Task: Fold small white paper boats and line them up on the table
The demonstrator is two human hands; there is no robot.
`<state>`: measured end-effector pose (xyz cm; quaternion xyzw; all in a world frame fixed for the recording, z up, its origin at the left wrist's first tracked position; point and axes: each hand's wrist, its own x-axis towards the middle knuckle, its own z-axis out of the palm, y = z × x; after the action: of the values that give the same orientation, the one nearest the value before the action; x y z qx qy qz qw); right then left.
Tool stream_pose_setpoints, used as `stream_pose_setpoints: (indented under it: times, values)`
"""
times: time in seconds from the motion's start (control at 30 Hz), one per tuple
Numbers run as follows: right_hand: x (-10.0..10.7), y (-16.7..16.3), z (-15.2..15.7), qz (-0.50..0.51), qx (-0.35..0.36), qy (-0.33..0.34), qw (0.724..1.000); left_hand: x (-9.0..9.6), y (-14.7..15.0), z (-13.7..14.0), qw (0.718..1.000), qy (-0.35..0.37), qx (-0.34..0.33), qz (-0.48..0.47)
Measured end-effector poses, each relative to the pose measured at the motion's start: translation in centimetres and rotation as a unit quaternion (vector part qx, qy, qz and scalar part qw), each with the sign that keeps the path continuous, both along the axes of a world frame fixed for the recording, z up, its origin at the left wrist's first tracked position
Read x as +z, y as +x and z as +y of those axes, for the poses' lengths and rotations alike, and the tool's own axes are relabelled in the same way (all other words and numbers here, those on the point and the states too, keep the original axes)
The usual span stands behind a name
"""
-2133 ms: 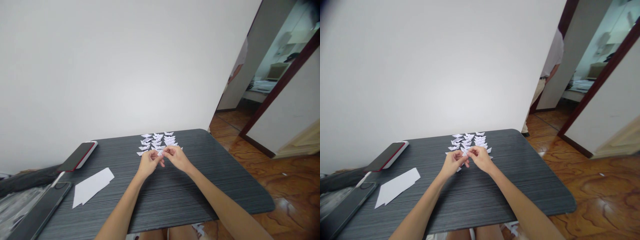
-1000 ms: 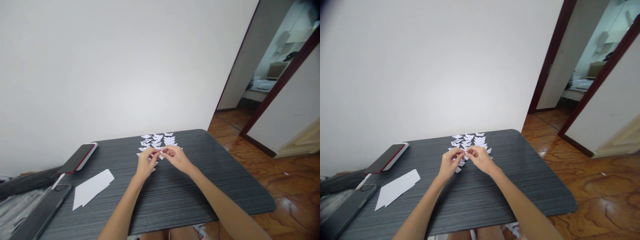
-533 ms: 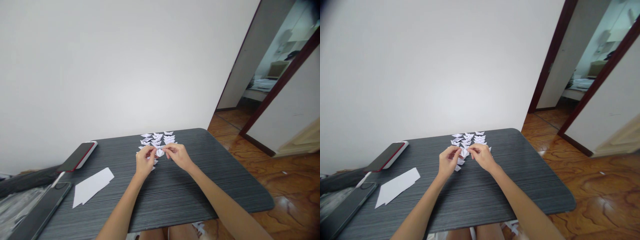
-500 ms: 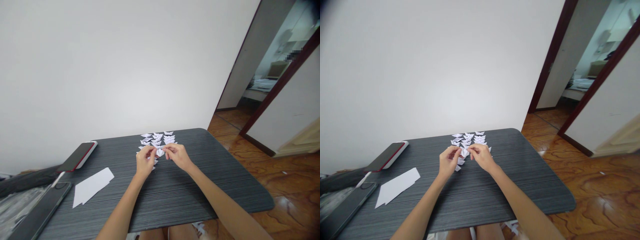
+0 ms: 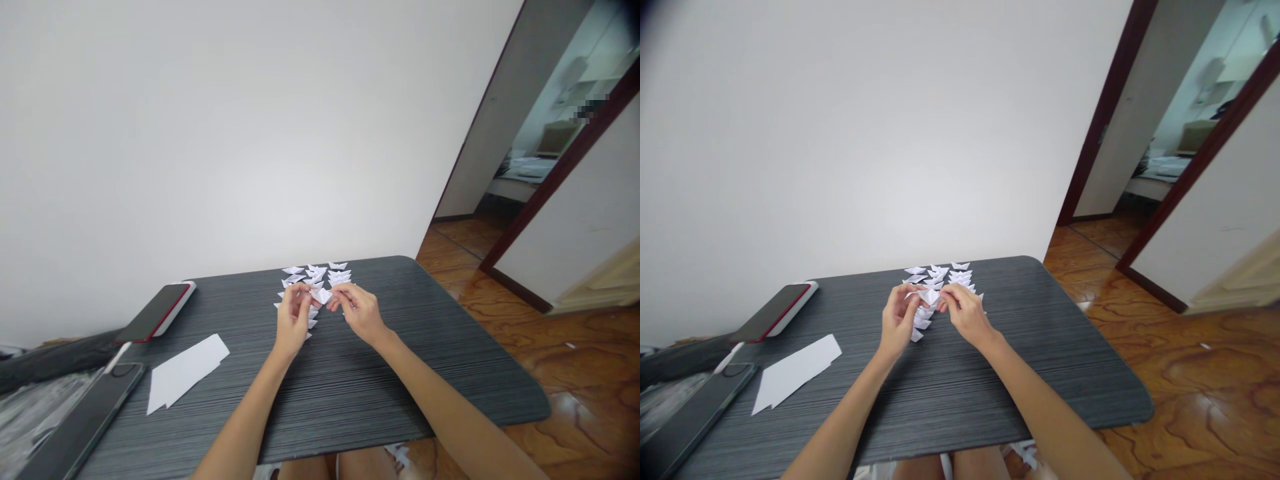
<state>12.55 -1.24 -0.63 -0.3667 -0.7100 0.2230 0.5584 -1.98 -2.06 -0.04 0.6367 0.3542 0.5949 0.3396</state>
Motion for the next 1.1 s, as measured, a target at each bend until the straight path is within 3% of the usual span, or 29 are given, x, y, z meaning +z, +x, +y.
stream_pose_setpoints:
  times: [0.1, 0.23, 0.4, 0.53, 0.67, 0.93, 1.1]
  values:
    - [0.3, 0.4, 0.0, -0.044, -0.004, 0.030, 0.999, 0.4, -0.5, -0.1, 0.992, 0.065, -0.033, 0.104]
    - [0.7, 0.7, -0.1, -0.079, 0.010, 0.060, 0.995, 0.5, -1.0, 0.2, 0.955, 0.159, 0.018, 0.248]
    - [0.8, 0.7, -0.2, -0.081, 0.018, 0.072, 0.994, -0.3, -1.3, 0.7, 0.944, 0.206, 0.057, 0.251]
    - [0.7, 0.6, -0.3, -0.066, 0.024, 0.049, 0.996, -0.4, -1.3, 0.6, 0.951, 0.195, 0.069, 0.230]
    - [0.9, 0.5, -0.4, -0.048, 0.075, 0.002, 0.996, 0.0, -1.0, 0.3, 0.958, 0.179, 0.075, 0.211]
    - [1.2, 0.5, -0.1, -0.061, 0.061, 0.052, 0.995, 0.3, -0.6, 0.0, 0.967, 0.160, 0.066, 0.188]
    - [1.0, 0.2, 0.0, 0.013, 0.068, -0.030, 0.997, -0.1, -0.6, 0.1, 0.987, 0.081, 0.056, 0.130]
